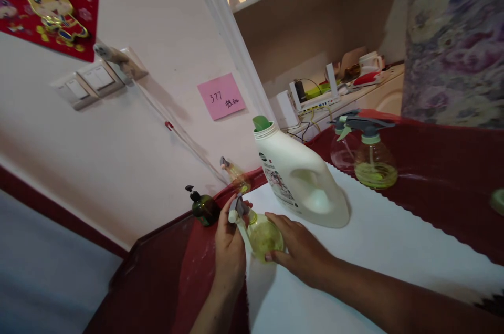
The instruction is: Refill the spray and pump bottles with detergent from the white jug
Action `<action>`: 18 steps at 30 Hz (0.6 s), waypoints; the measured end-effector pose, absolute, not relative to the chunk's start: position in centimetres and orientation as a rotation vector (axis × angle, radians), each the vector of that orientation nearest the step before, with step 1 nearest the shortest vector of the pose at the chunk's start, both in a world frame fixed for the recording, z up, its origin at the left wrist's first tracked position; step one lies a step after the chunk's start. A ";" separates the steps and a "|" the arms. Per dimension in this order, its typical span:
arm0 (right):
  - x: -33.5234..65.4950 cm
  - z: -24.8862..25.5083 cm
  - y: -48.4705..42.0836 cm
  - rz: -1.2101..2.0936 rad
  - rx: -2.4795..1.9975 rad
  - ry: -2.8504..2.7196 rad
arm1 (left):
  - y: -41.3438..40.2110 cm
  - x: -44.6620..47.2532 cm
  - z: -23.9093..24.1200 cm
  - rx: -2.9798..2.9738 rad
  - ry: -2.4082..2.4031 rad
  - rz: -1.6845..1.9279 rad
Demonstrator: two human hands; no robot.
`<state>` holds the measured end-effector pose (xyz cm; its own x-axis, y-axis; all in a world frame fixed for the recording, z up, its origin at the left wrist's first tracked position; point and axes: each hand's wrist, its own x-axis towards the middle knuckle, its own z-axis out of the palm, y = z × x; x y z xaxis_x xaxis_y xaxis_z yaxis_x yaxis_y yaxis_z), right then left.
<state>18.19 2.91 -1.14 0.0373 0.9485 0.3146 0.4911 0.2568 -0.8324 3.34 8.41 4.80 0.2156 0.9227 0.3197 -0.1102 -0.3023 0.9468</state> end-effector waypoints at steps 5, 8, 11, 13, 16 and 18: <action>18.3 0.1 2.4 0.605 -1.362 -1.567 | 8.5 3.2 4.8 1.468 0.807 1.280; 18.9 3.1 2.6 0.499 -1.288 -1.589 | 8.6 3.2 4.7 1.493 0.794 1.298; 19.7 7.0 3.8 0.375 -1.133 -1.734 | 8.6 3.2 4.7 1.484 0.767 1.306; 20.1 9.2 5.1 0.326 -1.028 -1.880 | 8.6 3.4 4.7 1.455 0.749 1.314; 20.5 11.0 6.9 0.301 -0.925 -2.099 | 8.3 3.7 5.0 1.447 0.764 1.345; 20.7 11.4 7.6 0.288 -0.899 -2.199 | 8.1 3.9 5.0 1.455 0.815 1.371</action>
